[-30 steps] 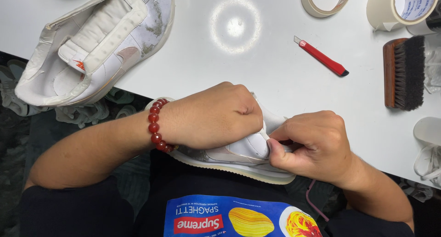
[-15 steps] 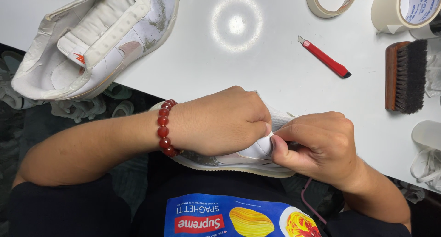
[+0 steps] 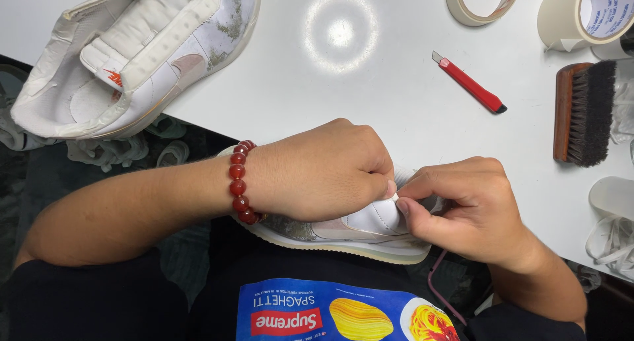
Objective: The person applies masking tape around the heel collar and upper edge of a sneaker, tearing and trimming the tape, cutting pieces with a utility knife, and pressing the tape down along the shoe. They then hold the shoe and rub a white block along the taped sole edge.
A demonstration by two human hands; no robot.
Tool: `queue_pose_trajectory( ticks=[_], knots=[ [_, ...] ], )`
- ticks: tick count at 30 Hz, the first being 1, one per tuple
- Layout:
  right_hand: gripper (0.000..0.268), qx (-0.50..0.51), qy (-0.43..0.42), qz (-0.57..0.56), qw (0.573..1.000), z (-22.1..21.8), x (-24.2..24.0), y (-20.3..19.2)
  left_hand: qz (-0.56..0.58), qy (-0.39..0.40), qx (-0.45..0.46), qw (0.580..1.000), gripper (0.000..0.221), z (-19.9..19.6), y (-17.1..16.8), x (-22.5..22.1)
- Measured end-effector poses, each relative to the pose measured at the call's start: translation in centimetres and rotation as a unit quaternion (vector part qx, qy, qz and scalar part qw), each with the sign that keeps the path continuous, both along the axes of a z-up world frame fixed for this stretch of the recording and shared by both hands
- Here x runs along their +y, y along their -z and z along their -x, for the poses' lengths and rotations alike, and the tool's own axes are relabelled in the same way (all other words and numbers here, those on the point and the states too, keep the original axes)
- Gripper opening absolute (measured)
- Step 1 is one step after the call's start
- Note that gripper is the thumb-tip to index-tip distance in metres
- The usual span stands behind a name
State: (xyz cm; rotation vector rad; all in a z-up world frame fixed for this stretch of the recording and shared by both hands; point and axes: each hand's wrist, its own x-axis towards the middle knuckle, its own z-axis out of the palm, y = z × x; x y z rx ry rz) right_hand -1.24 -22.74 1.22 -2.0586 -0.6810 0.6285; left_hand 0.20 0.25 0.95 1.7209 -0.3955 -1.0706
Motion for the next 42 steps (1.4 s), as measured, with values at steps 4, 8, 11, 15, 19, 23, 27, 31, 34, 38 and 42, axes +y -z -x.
queue_pose_trajectory(
  ticks=[4,8,11,15,19,23,27,31,34,38,42],
  knots=[
    [0.003,-0.026,-0.002,0.011,1.000,0.2,0.3,0.1,0.005,-0.014,0.015,1.000,0.034,0.3,0.0,-0.2],
    [0.011,-0.158,-0.012,-0.014,0.987,0.7,0.6,0.3,0.026,-0.015,-0.042,0.999,0.037,0.7,0.5,-0.3],
    [0.013,-0.156,-0.008,-0.010,0.988,0.9,0.5,0.3,0.040,-0.016,-0.050,0.998,0.035,0.9,0.9,-0.4],
    [0.007,-0.072,-0.006,0.006,0.997,0.7,0.2,0.1,0.011,-0.015,-0.003,1.000,0.033,0.3,0.7,-0.3],
    [0.008,-0.017,0.001,0.015,1.000,0.6,0.0,0.1,-0.005,-0.011,0.008,1.000,0.032,0.4,0.7,-0.3],
    [0.009,-0.044,-0.014,0.026,0.999,0.5,0.1,0.1,-0.003,-0.003,0.009,1.000,0.033,0.5,0.3,-0.3],
    [0.013,-0.102,-0.010,0.015,0.995,0.9,0.0,0.7,0.012,0.012,-0.066,0.998,0.037,1.2,0.9,-0.4],
    [0.014,-0.124,-0.012,0.004,0.992,1.1,0.1,0.6,0.047,0.000,-0.098,0.994,0.034,1.6,1.8,-0.4],
    [0.012,-0.080,-0.019,0.016,0.996,0.9,0.0,0.2,0.041,-0.005,-0.068,0.997,0.032,1.5,1.7,-0.2],
    [0.008,0.003,-0.046,0.060,0.997,0.5,0.0,0.0,0.038,-0.010,-0.096,0.995,0.032,1.7,2.1,0.0],
    [0.010,-0.011,-0.074,0.092,0.993,0.4,-0.1,0.3,0.027,-0.008,-0.116,0.993,0.032,1.8,2.6,0.0]
  ],
)
